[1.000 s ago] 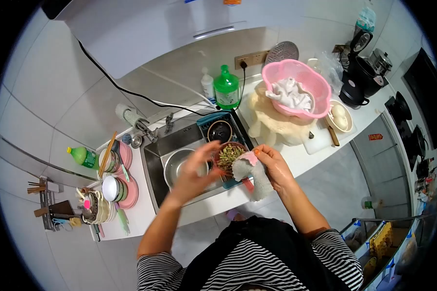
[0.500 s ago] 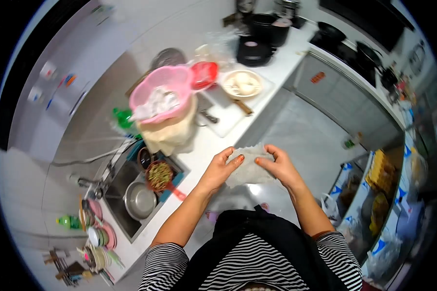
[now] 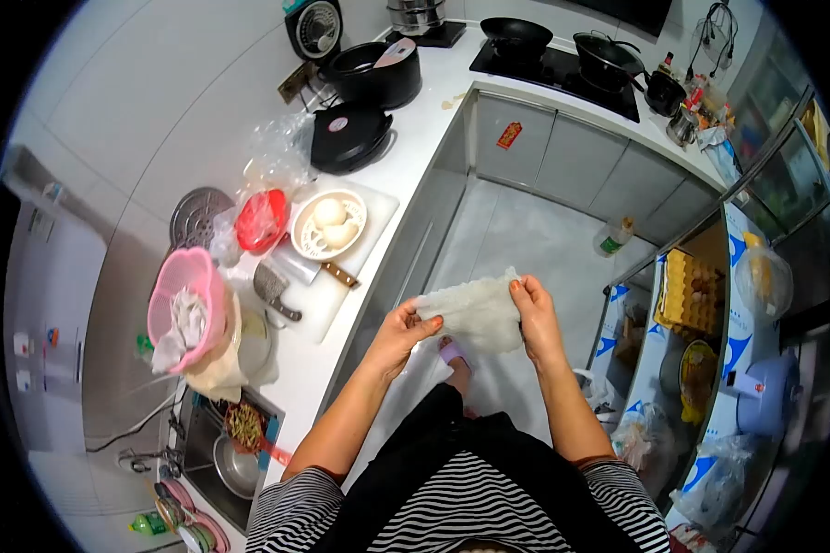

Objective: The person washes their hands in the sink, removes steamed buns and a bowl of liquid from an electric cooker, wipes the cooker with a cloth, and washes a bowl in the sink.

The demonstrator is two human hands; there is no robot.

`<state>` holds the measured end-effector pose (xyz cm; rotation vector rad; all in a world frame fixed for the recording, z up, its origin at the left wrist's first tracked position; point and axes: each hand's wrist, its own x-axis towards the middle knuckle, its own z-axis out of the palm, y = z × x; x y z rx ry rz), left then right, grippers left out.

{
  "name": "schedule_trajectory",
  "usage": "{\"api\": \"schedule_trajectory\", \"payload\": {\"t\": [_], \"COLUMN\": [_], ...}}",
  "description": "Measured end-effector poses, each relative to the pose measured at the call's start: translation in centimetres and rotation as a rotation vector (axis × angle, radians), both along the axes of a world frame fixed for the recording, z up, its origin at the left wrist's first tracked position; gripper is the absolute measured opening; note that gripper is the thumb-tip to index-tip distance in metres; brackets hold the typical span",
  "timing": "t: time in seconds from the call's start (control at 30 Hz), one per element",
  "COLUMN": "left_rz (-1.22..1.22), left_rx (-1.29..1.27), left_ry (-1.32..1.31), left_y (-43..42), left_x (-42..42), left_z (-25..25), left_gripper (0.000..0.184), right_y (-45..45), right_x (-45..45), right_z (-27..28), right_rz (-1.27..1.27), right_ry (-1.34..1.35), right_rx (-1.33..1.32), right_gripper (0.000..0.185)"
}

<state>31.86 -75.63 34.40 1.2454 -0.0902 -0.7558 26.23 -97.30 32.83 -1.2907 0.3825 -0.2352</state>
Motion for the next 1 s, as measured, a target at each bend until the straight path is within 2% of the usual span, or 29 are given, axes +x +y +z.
{"api": "schedule_trajectory", "payload": {"t": [0.07, 0.13, 0.2, 0.3, 0.37, 0.5, 0.57, 0.63, 0.67, 0.77, 0.83, 0.87, 0.9, 1.0], "left_rz": [0.019, -0.01, -0.009, 0.01, -0.058, -0.096, -0.04, -0.088, -0.083, 0.088, 0.194, 0.275, 0.295, 0.364], "left_rx": [-0.014, 0.109, 0.034, -0.016, 0.027, 0.016, 0.054, 0.196, 0.178, 0.123, 0.05, -0.024, -0.01, 0.012], "left_ry": [-0.015, -0.166, -0.148, -0.148, -0.213, -0.188, -0.262, -0.217, -0.206, -0.194, -0.176, -0.147, -0.149, -0.108], "left_y": [-2.2, -4.8, -7.6, -10.9, -12.2, -14.2, -14.9, -15.6, -16.0, -17.8, -19.3, -20.1, -20.9, -23.0], "left_x": [3.0, 6.1, 9.6, 13.6, 16.1, 20.6, 22.9, 24.8, 26.2, 29.5, 31.8, 33.2, 34.4, 37.9], "left_z": [-0.2, -0.2, -0.4, -0.7, -0.3, 0.3, 0.7, 2.7, 1.9, 0.4, 0.9, 1.4, 1.7, 3.1], "left_gripper": [0.035, 0.03, 0.029, 0.029, 0.029, 0.031, 0.027, 0.028, 0.029, 0.031, 0.032, 0.032, 0.032, 0.034], "right_y": [-1.9, -3.6, -5.7, -8.1, -9.6, -12.3, -13.6, -14.5, -15.0, -16.9, -18.4, -19.4, -20.6, -23.0], "right_x": [2.4, 4.8, 7.1, 10.4, 12.8, 16.9, 19.2, 22.5, 24.5, 30.2, 34.8, 37.4, 39.1, 44.5], "right_z": [-0.5, -0.3, 0.5, 2.1, 0.9, -0.8, -0.5, -0.7, -1.4, -2.4, -2.0, -2.6, -3.0, -1.8], "right_rz": [-0.017, -0.039, -0.04, 0.072, 0.09, -0.002, 0.015, 0.07, 0.085, 0.178, 0.321, 0.401, 0.423, 0.554], "right_ry": [0.0, 0.004, 0.103, 0.154, 0.172, 0.221, 0.211, 0.233, 0.206, 0.192, 0.155, 0.108, 0.11, 0.052], "right_rx": [-0.008, -0.029, 0.225, 0.171, 0.145, 0.171, 0.144, 0.149, 0.168, 0.205, 0.396, 0.441, 0.453, 0.623], "right_gripper": [0.016, 0.016, 0.018, 0.02, 0.02, 0.019, 0.016, 0.013, 0.013, 0.012, 0.012, 0.02, 0.02, 0.035]}}
